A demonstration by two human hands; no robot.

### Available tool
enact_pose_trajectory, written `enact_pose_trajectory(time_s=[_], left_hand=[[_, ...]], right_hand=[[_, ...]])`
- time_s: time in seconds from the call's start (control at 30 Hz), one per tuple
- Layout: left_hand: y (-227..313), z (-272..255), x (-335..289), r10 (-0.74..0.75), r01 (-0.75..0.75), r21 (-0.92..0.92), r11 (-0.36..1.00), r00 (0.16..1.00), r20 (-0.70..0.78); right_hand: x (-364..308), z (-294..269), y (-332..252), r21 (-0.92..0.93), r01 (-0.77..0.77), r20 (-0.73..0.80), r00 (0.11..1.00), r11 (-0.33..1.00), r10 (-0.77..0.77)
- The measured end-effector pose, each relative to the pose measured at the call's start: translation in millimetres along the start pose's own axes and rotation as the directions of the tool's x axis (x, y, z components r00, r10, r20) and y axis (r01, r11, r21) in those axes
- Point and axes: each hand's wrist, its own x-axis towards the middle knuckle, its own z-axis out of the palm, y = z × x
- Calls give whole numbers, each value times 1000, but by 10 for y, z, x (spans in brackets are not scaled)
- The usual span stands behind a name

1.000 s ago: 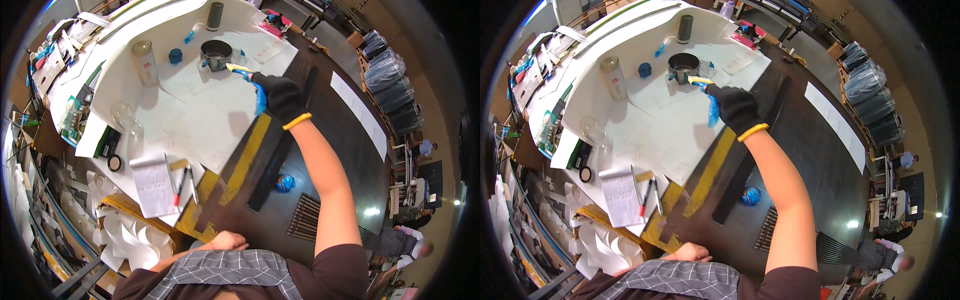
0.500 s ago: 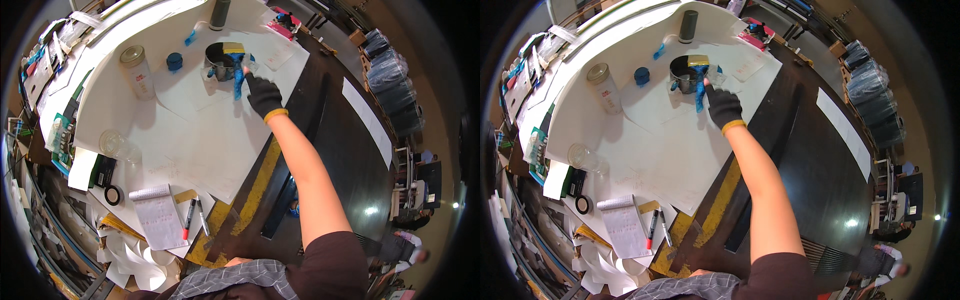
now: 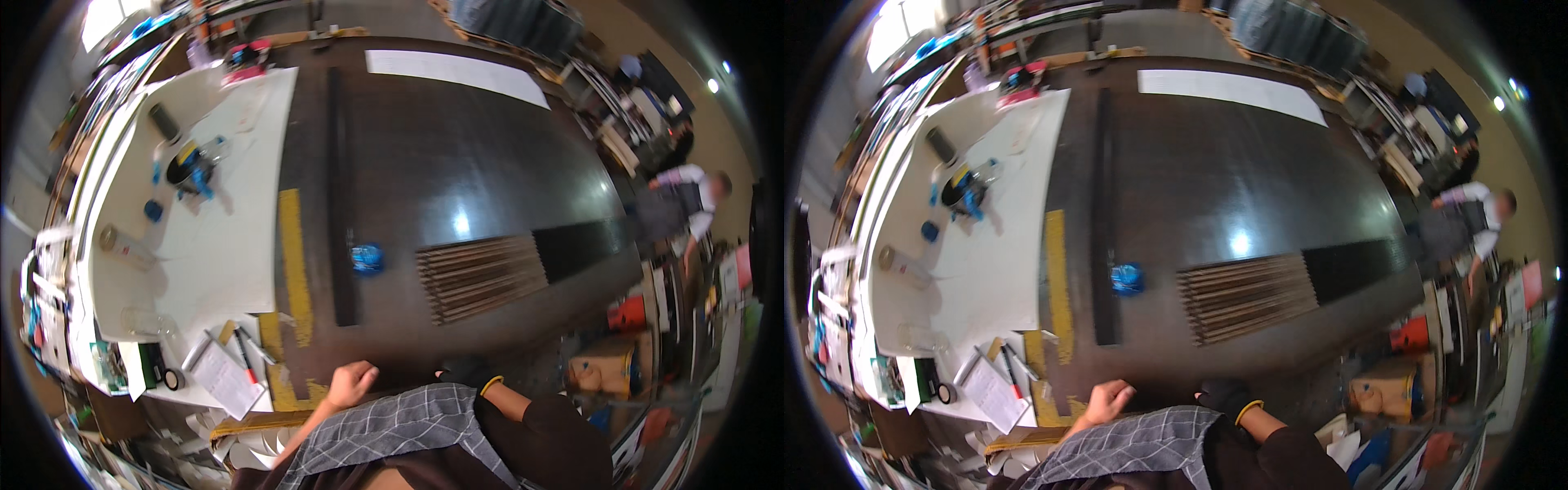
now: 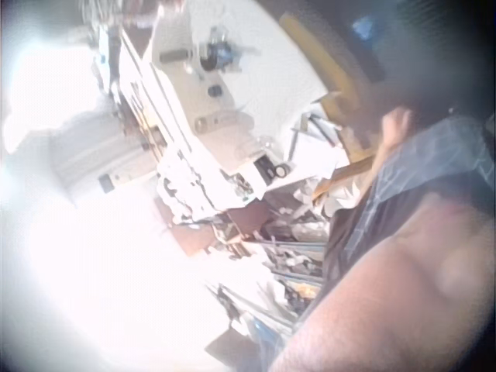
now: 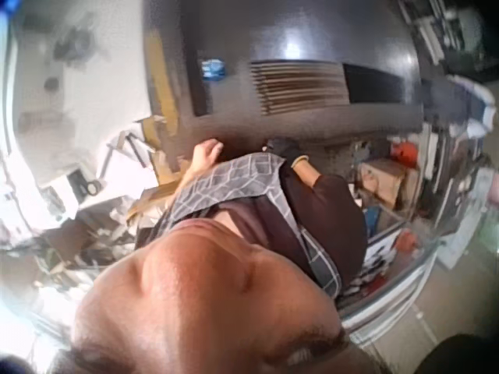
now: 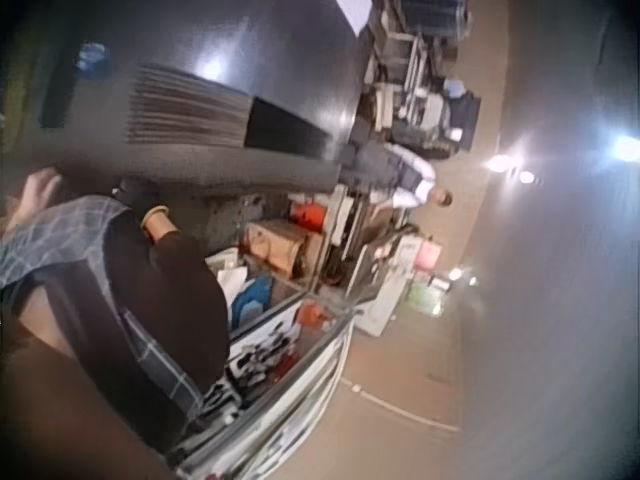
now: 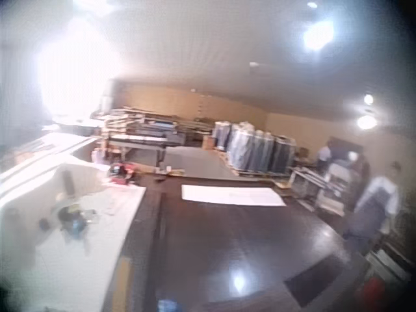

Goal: The person applies adhesive using a brush to a series of metal strips laid on a table, then places a larger dark strip over them and presses it down with a roller.

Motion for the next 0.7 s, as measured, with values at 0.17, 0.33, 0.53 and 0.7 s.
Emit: enact_pose_trajectory(time_s=[0.17, 0.33, 0.53, 0.7], left_hand=[[2200, 460, 1071, 663, -694, -106, 712, 615, 428], [4676, 2342, 1313, 935, -890, -380, -252, -325, 143], [5619, 4360, 1027, 854, -727, -521, -448, -520, -9], [6050, 5748, 1247, 843, -601, -682, -417, -537, -42]], right_hand=[[-880, 227, 907, 180, -139, -178, 969, 974, 171], [-2102, 434, 2092, 438, -231, -326, 860, 869, 393], [-3577, 684, 3152, 690, -388, -350, 561, 612, 750], [-4086, 1247, 3724, 800, -401, -343, 305, 446, 888]])
